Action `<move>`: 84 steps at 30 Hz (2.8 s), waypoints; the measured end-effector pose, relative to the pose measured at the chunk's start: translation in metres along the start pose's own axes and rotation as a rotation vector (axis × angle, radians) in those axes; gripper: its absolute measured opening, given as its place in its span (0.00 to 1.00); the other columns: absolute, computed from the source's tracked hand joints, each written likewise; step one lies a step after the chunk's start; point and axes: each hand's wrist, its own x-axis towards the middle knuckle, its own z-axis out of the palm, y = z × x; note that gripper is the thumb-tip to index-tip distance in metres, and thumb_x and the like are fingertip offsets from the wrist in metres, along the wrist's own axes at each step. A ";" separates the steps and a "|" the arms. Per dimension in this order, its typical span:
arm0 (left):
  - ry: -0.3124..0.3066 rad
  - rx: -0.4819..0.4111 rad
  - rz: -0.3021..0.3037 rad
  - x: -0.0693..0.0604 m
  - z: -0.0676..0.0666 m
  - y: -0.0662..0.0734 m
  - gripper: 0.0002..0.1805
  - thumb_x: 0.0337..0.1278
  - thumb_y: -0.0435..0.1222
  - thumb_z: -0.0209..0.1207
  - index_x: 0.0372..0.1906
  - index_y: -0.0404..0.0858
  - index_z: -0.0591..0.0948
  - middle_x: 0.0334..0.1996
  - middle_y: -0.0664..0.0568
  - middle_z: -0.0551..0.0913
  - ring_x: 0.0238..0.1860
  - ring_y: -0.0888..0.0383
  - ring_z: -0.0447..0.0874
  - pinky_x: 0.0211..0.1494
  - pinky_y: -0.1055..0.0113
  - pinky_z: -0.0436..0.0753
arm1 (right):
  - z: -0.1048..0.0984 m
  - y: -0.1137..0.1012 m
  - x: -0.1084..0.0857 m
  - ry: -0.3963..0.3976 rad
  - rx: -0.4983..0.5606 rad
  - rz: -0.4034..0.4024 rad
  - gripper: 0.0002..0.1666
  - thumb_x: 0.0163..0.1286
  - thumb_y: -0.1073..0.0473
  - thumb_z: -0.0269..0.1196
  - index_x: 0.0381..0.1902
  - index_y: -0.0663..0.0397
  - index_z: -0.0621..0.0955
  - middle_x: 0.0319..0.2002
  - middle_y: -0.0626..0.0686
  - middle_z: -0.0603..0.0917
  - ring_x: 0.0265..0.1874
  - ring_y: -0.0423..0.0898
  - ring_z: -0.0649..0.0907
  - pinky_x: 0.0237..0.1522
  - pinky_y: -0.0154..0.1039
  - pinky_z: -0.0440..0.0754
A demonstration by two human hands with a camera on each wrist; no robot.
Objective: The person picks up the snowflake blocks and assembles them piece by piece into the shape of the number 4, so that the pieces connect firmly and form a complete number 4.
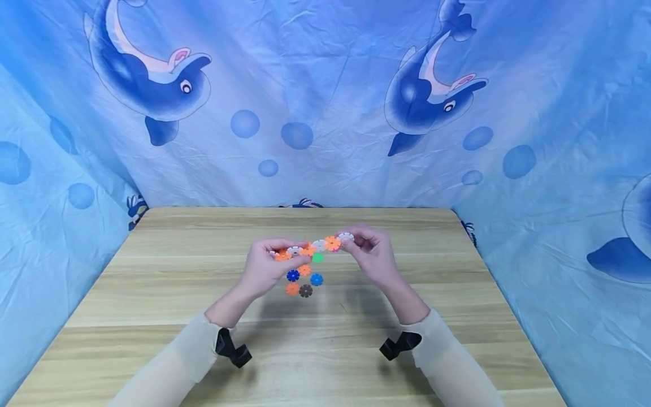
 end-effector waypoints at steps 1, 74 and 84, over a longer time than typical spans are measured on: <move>-0.001 0.004 0.004 0.000 0.000 0.000 0.15 0.53 0.38 0.81 0.47 0.41 0.94 0.45 0.47 0.94 0.36 0.55 0.93 0.39 0.67 0.91 | 0.000 0.000 -0.001 0.001 -0.018 0.004 0.10 0.73 0.71 0.67 0.49 0.73 0.87 0.41 0.44 0.89 0.36 0.38 0.88 0.45 0.35 0.92; 0.010 -0.146 0.038 -0.005 -0.025 -0.007 0.21 0.62 0.25 0.71 0.59 0.27 0.85 0.58 0.39 0.88 0.51 0.62 0.90 0.50 0.63 0.93 | -0.011 -0.040 0.023 0.006 0.047 -0.064 0.13 0.73 0.70 0.67 0.50 0.78 0.86 0.35 0.52 0.82 0.33 0.39 0.86 0.46 0.42 0.93; 0.087 -0.084 -0.046 -0.006 -0.030 -0.011 0.11 0.65 0.30 0.71 0.46 0.27 0.88 0.37 0.46 0.94 0.35 0.60 0.94 0.48 0.60 0.94 | -0.002 -0.042 0.029 -0.010 0.074 -0.033 0.17 0.75 0.73 0.64 0.57 0.56 0.88 0.47 0.47 0.90 0.42 0.41 0.93 0.50 0.41 0.92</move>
